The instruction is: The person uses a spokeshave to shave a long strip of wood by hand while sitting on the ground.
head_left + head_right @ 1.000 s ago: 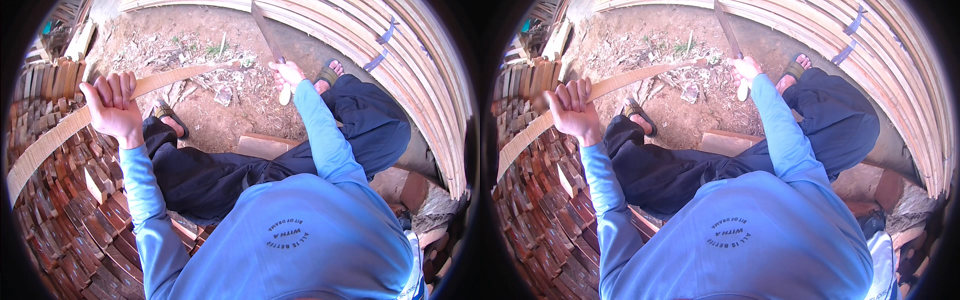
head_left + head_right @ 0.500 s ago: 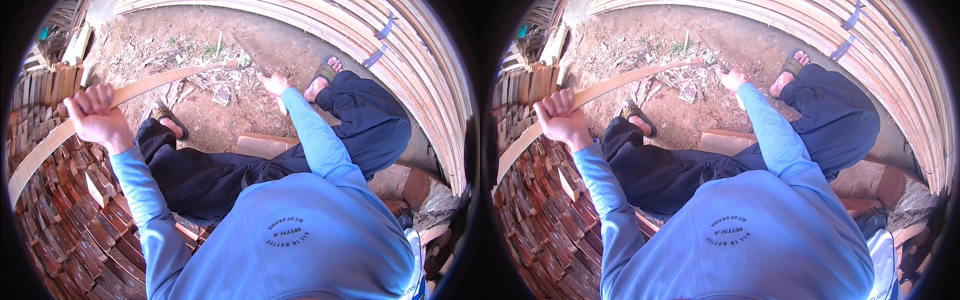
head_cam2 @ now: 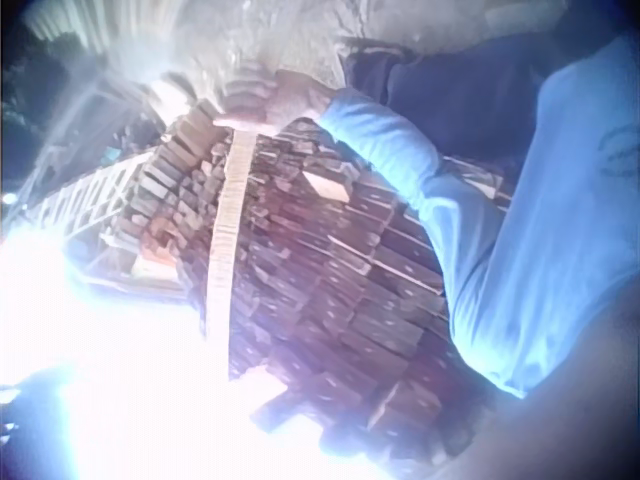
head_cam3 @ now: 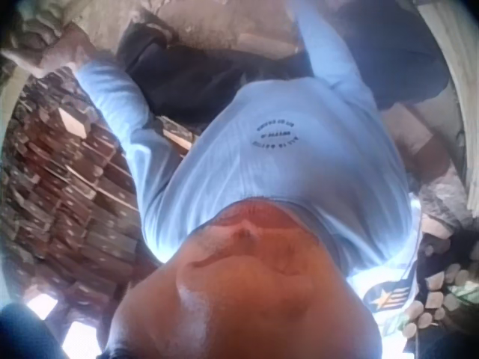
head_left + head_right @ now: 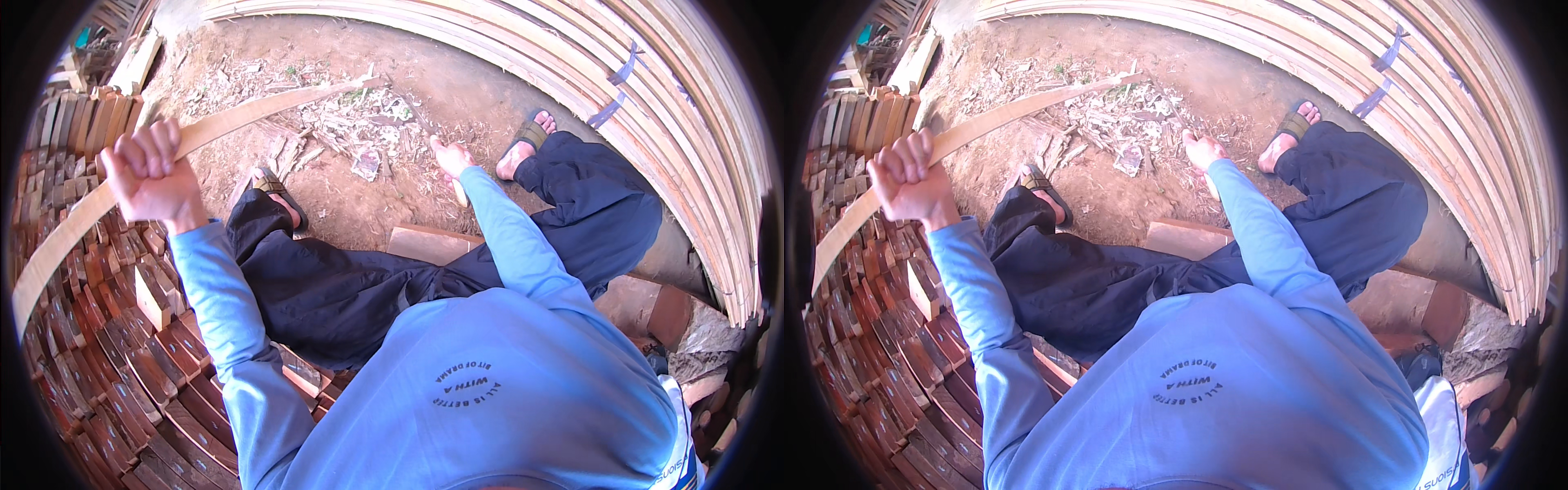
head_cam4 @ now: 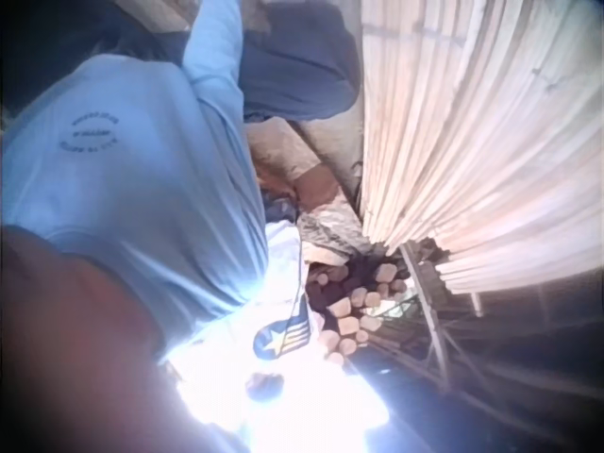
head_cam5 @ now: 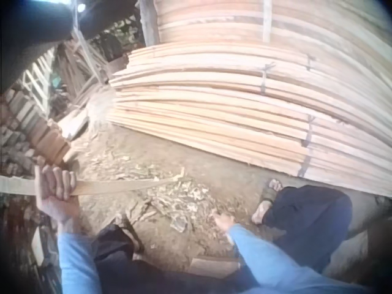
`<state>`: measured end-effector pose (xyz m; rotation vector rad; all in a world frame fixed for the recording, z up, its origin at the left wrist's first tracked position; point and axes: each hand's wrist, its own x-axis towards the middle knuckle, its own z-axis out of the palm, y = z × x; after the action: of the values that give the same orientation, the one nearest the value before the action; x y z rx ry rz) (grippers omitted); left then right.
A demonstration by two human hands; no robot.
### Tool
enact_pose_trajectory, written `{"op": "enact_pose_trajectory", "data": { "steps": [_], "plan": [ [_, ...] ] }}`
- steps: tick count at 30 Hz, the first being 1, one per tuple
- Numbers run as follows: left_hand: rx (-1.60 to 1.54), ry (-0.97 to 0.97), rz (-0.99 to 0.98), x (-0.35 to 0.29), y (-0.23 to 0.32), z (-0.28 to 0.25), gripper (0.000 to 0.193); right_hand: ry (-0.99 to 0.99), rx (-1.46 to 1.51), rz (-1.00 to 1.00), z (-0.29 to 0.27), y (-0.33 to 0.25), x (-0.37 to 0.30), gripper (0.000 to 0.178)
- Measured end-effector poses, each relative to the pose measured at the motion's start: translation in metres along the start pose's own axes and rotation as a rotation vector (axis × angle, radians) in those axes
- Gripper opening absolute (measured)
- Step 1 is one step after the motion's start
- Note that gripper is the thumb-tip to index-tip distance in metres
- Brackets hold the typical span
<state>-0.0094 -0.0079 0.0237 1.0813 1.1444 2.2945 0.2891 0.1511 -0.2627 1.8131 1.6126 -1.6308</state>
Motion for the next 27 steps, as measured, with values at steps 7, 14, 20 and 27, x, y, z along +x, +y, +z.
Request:
{"op": "enact_pose_trajectory", "data": {
  "steps": [7, 14, 20, 27],
  "plan": [
    [0.039, 0.304, 0.089, 0.005, -0.003, 0.029, 0.052, -0.018, 0.01, 0.0, -0.006, 0.019, 0.02, 0.07],
    [-0.053, 0.22, 0.08, 0.008, 0.017, 0.006, 0.052, 0.002, 0.014, -0.005, -0.005, 0.019, 0.024, 0.069],
    [-0.213, 0.033, -0.019, 0.009, 0.048, 0.002, 0.037, -0.017, 0.03, -0.02, -0.011, 0.002, 0.005, 0.066],
    [-0.272, -0.097, -0.142, 0.005, 0.051, -0.003, 0.036, 0.01, 0.109, -0.032, -0.014, 0.001, 0.002, 0.064]
  ]
}}
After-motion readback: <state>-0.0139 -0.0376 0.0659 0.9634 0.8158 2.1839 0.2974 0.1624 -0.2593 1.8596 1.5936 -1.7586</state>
